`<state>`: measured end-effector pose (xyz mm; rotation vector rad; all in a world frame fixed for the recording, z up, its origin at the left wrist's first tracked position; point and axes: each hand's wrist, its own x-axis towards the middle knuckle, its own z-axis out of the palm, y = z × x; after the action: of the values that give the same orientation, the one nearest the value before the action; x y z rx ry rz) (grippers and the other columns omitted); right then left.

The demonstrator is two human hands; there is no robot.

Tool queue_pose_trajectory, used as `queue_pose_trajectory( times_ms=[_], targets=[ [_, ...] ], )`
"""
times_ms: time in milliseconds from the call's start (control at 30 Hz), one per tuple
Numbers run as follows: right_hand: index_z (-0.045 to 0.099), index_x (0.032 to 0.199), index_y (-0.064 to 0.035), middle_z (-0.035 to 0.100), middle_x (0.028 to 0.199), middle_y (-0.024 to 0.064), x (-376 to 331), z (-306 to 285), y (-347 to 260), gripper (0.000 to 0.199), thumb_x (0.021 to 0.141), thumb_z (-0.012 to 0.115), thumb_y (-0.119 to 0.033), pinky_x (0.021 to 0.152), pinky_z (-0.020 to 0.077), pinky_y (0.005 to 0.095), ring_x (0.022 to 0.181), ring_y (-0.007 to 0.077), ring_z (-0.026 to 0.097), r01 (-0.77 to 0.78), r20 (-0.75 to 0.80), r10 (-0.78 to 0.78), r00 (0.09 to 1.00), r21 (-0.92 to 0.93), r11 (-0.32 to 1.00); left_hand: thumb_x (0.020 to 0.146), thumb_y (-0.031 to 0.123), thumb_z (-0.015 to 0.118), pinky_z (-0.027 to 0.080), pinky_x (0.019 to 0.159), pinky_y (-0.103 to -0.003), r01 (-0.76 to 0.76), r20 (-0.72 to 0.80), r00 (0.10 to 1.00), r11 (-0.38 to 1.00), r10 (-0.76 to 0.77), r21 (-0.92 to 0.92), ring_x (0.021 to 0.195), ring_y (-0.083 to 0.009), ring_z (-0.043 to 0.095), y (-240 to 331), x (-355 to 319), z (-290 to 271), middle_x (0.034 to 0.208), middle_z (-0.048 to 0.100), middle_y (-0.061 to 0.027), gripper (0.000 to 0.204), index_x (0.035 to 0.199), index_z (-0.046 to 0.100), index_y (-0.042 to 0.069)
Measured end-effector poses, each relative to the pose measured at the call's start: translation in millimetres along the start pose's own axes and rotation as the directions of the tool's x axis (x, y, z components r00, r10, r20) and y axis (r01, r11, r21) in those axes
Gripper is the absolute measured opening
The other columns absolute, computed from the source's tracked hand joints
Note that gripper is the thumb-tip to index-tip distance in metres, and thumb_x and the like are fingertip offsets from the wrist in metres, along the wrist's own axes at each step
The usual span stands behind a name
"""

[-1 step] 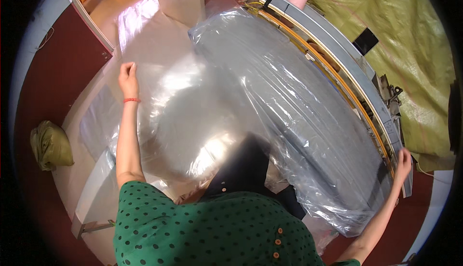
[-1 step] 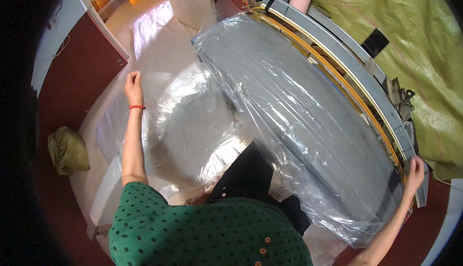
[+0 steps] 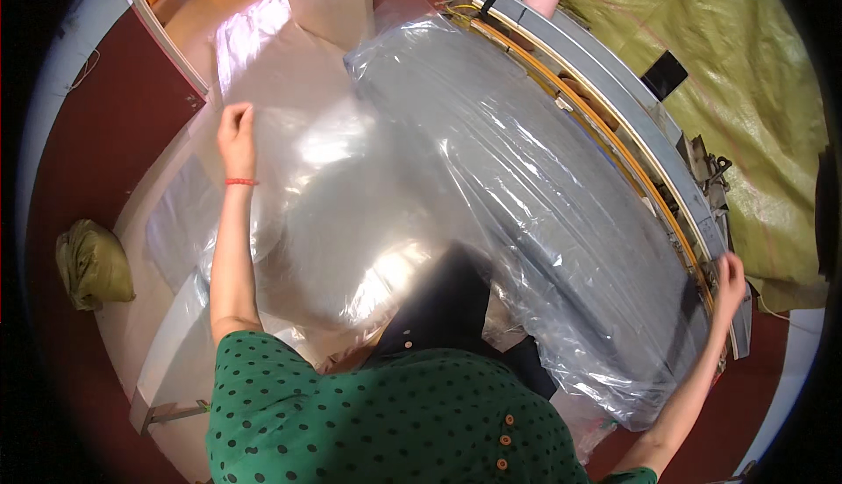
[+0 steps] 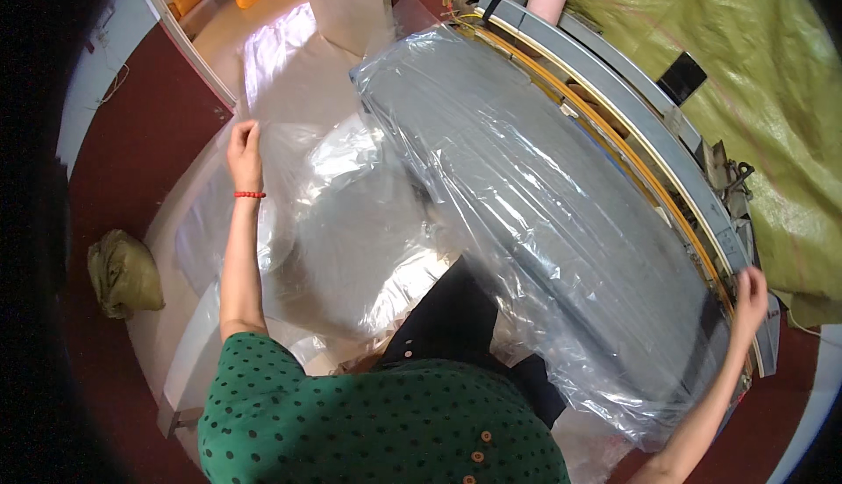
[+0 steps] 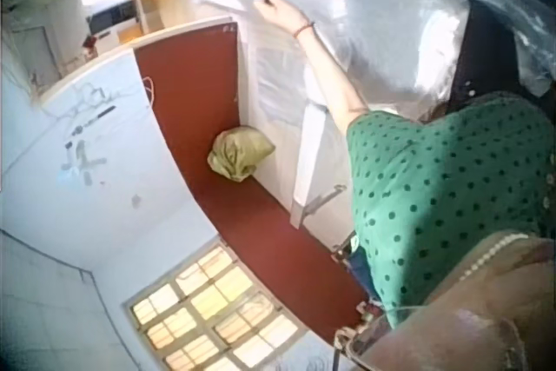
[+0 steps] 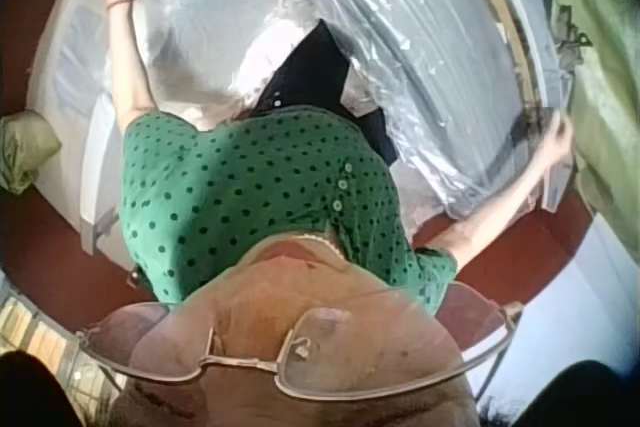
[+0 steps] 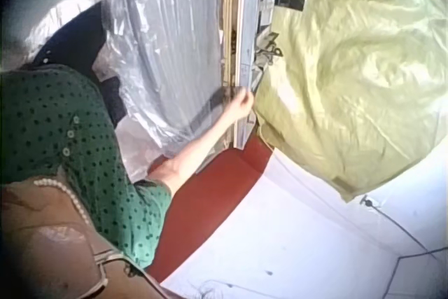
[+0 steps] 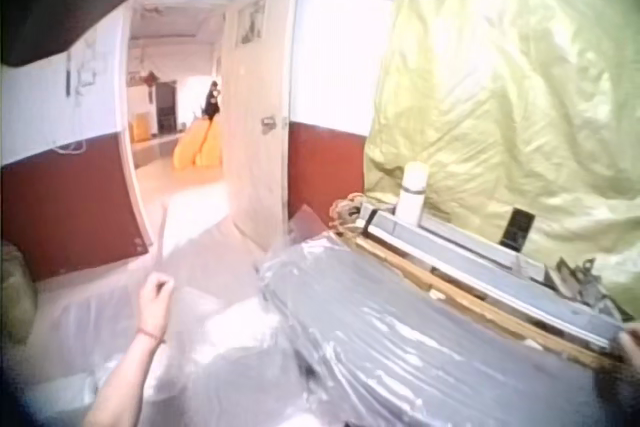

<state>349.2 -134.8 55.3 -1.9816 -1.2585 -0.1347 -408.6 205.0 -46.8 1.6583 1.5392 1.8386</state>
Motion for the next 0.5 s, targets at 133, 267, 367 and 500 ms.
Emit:
queue_pose_trajectory(
  times_ms=[133, 267, 367, 500],
  targets=[
    [0.059, 0.097, -0.0046, 0.058, 0.092, 0.0022, -4.3, 118.8, -201.3, 0.021, 0.076, 0.059, -0.006, 0.074, 0.0431, 0.0219, 0.080, 0.0094, 0.054, 0.045, 0.305, -0.143, 0.941, 0.305, 0.951, 0.079, -0.002, 0.051, 0.040, 0.069, -0.023, -0.353, 0.369, 0.833, 0.910, 0.412, -0.218, 0.075, -0.0102, 0.049, 159.9, -25.5, 33.4, 0.084, 0.052, -0.0050, 0.003, 0.081, 0.052, 0.000],
    [0.049, 0.113, -0.0050, 0.054, 0.108, 0.0060, -53.5, 173.2, -335.1, 0.049, 0.068, 0.067, -0.011, 0.078, 0.0442, 0.0264, 0.094, 0.0133, 0.052, -0.154, 0.541, -0.450, 0.710, 0.743, 0.651, 0.071, -0.006, 0.055, 0.045, 0.057, -0.026, -0.622, 0.387, 0.465, 0.605, 0.796, -0.497, 0.067, -0.0182, 0.055, 265.8, -64.7, 67.3, 0.081, 0.056, -0.0083, 0.013, 0.081, 0.055, 0.003],
    [0.039, 0.121, -0.0038, 0.050, 0.114, 0.0075, -96.9, 179.5, -369.4, 0.065, 0.066, 0.072, -0.015, 0.081, 0.0440, 0.0293, 0.102, 0.0130, 0.049, -0.027, 0.575, -0.597, 0.560, 0.733, 0.680, 0.065, -0.005, 0.061, 0.046, 0.056, -0.026, -0.605, 0.380, 0.401, 0.552, 0.834, -0.573, 0.069, -0.0200, 0.057, 316.7, -77.6, 72.0, 0.080, 0.056, -0.0095, 0.019, 0.082, 0.058, 0.003],
    [0.061, 0.093, -0.0044, 0.062, 0.077, 0.0048, -109.4, 166.0, -326.1, 0.021, 0.074, 0.064, -0.013, 0.067, 0.0472, 0.0288, 0.073, 0.0128, 0.059, -0.008, 0.709, -0.650, 0.273, 0.677, 0.736, 0.079, 0.007, 0.059, 0.045, 0.070, -0.025, -0.444, 0.195, 0.705, 0.639, 0.681, -0.628, 0.080, -0.0129, 0.054, 309.7, -48.3, 65.4, 0.097, 0.054, -0.0097, 0.024, 0.101, 0.050, 0.003]
  ],
)
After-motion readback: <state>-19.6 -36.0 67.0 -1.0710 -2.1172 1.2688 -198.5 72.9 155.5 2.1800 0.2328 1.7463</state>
